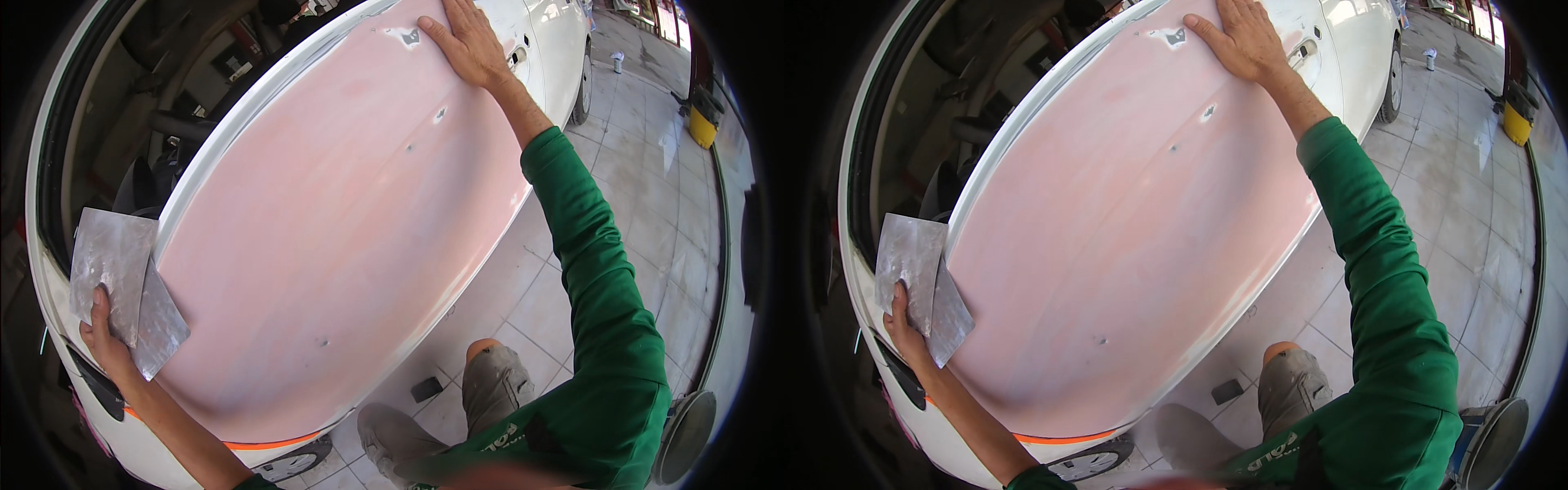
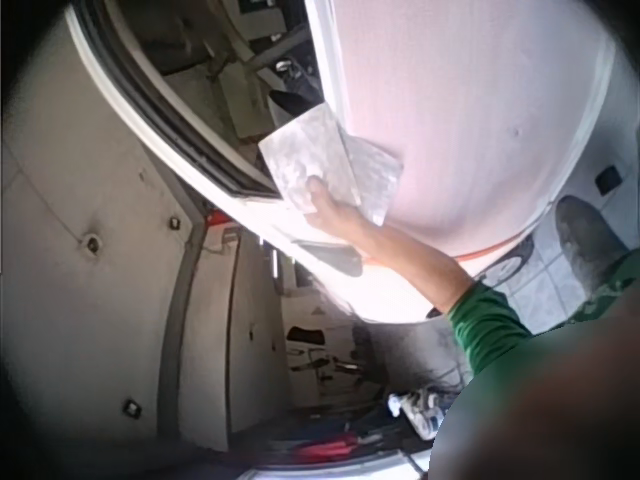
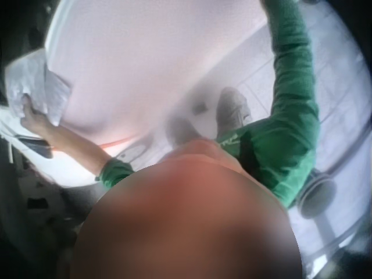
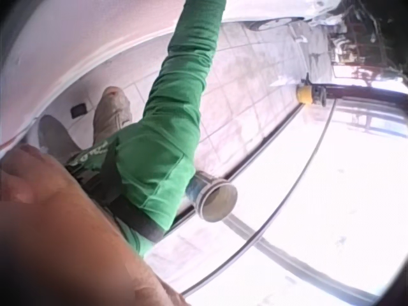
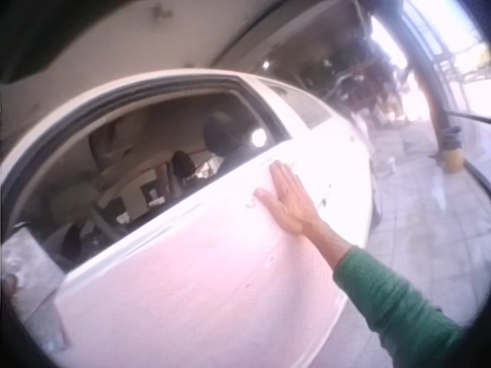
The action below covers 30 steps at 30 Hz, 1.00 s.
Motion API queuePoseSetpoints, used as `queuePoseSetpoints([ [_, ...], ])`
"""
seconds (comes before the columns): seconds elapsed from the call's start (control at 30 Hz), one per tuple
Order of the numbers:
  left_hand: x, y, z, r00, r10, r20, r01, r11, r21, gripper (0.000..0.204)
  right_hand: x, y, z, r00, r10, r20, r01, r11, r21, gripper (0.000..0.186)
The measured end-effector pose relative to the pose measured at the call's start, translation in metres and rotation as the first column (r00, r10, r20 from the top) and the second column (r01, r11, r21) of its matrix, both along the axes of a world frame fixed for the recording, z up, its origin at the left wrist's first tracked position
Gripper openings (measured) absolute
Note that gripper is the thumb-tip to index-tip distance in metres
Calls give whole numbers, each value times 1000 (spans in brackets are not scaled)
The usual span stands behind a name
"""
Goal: The person sands a pink primer patch on a white car door with a sanding block, wipes the surface with a cloth, and then uses a heat gun on the same area. The person also plugs in the heat gun cord during the process.
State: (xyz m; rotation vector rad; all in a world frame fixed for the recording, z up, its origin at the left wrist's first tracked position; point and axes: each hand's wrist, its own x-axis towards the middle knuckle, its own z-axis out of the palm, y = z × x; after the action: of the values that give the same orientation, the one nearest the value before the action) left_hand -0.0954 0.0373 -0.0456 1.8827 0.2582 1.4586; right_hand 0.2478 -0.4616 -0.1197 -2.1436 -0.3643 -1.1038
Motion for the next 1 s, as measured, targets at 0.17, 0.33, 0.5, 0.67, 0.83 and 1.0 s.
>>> queuePoseSetpoints([
  [0.17, 2, -2, -3, 999, 37, 21, -37, 999, -15, 73, 76, -74, 11, 992, -5, -124, 35, 970, 242, 90],
  [0.33, 6, 1, -3, 999, 23, 41, -20, 996, -82, 74, 75, -67, 6, 983, -27, -182, 104, 899, 426, 92],
  [0.5, 8, -5, -3, 997, 47, 63, -40, 993, -108, 76, -5, 23, -31, 993, -108, 55, 104, 991, 80, 86],
  [0.67, 5, 9, -3, 998, 67, 13, -66, 995, -71, 78, -77, 97, -58, 815, 235, 529, -83, 952, -296, 95],
  [0.83, -1, 18, -2, 981, 193, -1, -193, 981, -30, 76, -24, 50, -41, 816, 150, 558, 63, 937, -343, 107],
  [1.0, 4, 46, 5, 990, 121, 72, -141, 874, 465, 52, 58, -42, 5, 992, -18, 124, -5, 984, 181, 84],
])
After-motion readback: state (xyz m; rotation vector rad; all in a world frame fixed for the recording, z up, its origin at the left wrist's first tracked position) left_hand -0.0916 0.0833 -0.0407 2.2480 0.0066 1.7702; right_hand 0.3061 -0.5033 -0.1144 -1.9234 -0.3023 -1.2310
